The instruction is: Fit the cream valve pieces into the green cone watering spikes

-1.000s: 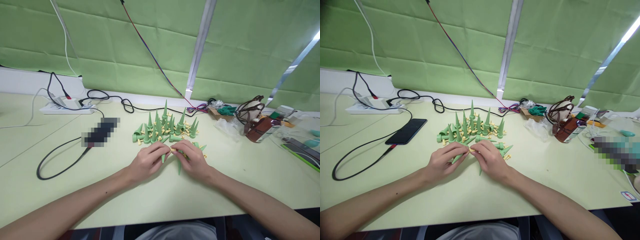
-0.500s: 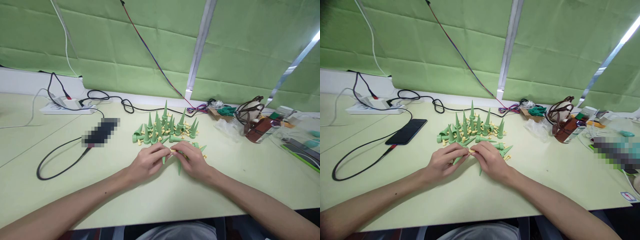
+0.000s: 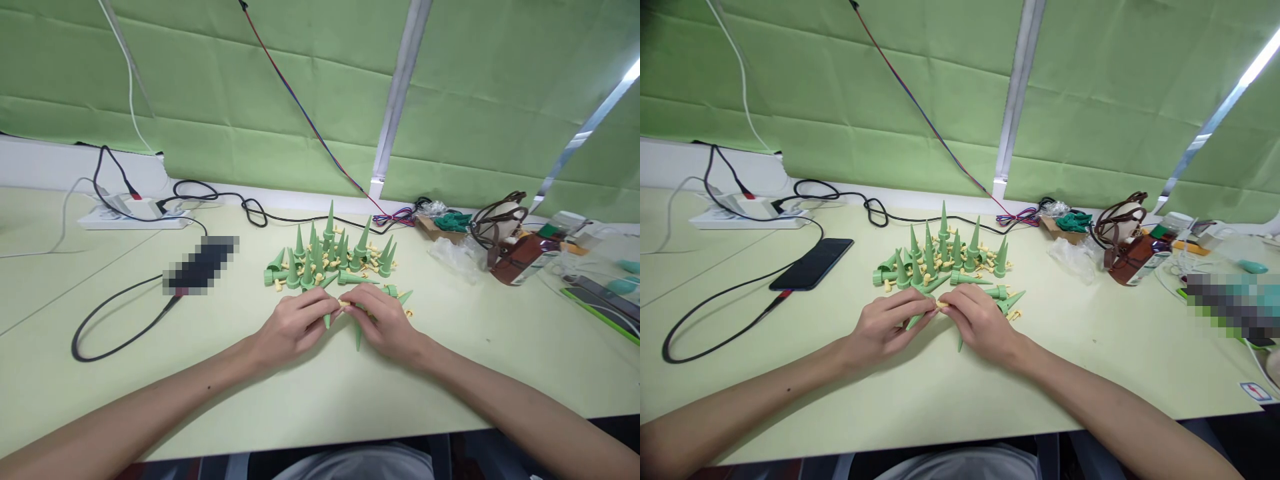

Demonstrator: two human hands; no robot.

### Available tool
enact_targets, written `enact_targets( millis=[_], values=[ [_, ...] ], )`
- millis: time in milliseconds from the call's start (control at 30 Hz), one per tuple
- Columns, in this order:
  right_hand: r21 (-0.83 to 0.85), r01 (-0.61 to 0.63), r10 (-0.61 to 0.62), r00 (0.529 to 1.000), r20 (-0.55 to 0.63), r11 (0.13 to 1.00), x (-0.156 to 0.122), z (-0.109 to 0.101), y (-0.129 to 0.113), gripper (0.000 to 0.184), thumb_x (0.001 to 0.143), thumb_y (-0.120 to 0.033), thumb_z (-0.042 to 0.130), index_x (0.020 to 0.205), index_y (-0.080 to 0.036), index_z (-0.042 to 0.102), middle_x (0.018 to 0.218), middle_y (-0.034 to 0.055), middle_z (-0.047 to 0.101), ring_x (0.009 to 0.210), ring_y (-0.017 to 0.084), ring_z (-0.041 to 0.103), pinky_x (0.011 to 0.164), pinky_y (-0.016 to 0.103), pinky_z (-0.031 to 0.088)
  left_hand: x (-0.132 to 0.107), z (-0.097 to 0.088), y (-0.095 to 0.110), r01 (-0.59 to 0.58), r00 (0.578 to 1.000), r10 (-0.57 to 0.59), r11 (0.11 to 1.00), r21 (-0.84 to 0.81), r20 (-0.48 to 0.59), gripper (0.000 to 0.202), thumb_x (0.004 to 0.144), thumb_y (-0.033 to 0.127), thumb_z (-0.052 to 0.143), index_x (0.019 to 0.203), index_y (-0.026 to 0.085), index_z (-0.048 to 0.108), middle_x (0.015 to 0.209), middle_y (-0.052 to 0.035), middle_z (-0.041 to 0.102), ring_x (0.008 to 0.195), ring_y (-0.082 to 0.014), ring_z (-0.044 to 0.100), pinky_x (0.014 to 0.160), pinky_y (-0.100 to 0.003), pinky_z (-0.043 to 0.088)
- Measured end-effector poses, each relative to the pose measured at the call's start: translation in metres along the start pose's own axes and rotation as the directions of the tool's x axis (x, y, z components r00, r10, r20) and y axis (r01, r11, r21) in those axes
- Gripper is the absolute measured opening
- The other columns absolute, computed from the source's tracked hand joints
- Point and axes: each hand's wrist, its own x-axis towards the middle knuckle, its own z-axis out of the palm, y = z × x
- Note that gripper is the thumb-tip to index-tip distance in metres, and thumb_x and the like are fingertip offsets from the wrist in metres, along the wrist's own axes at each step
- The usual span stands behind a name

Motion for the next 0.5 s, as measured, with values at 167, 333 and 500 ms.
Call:
enact_targets(
  millis=[167,333,500],
  values=[
    [-0.002,0.007,-0.007,1.000,-0.007,1.000,0.0006,-0.0003,-0.0005,0.015,0.102,-0.015,0.048,0.106,-0.020,0.061,0.091,0.0082,0.069,0.085,0.020,0.062,0.075,0.034,0.053,-0.0005,0.0003,-0.0011,0.004,1.000,-0.004,1.000,-0.006,0.006,0.029,0.086,-0.004,0.055,0.105,0.017,0.062,0.089,-0.0052,0.066,0.073,-0.0121,0.061,0.063,-0.020,0.049],
    [-0.008,0.020,-0.020,1.000,-0.013,1.000,0.0013,-0.0006,-0.0007,0.015,0.102,-0.015,0.048,0.107,-0.020,0.061,0.090,0.0080,0.068,0.084,0.020,0.062,0.074,0.033,0.054,0.0009,-0.0002,0.0005,0.015,1.000,-0.015,1.000,0.007,0.010,0.027,0.088,-0.002,0.054,0.105,0.017,0.062,0.087,-0.0050,0.066,0.071,-0.0120,0.060,0.061,-0.021,0.048],
    [-0.007,0.004,-0.004,1.000,-0.008,1.000,0.0014,-0.0001,0.0001,0.014,0.101,-0.015,0.049,0.106,-0.019,0.061,0.091,0.0083,0.069,0.084,0.020,0.063,0.075,0.033,0.053,0.0055,-0.0003,0.0021,0.022,1.000,-0.022,1.000,0.004,-0.010,0.018,0.093,0.006,0.056,0.105,0.019,0.062,0.087,-0.0052,0.066,0.073,-0.0131,0.062,0.063,-0.023,0.050]
  ],
)
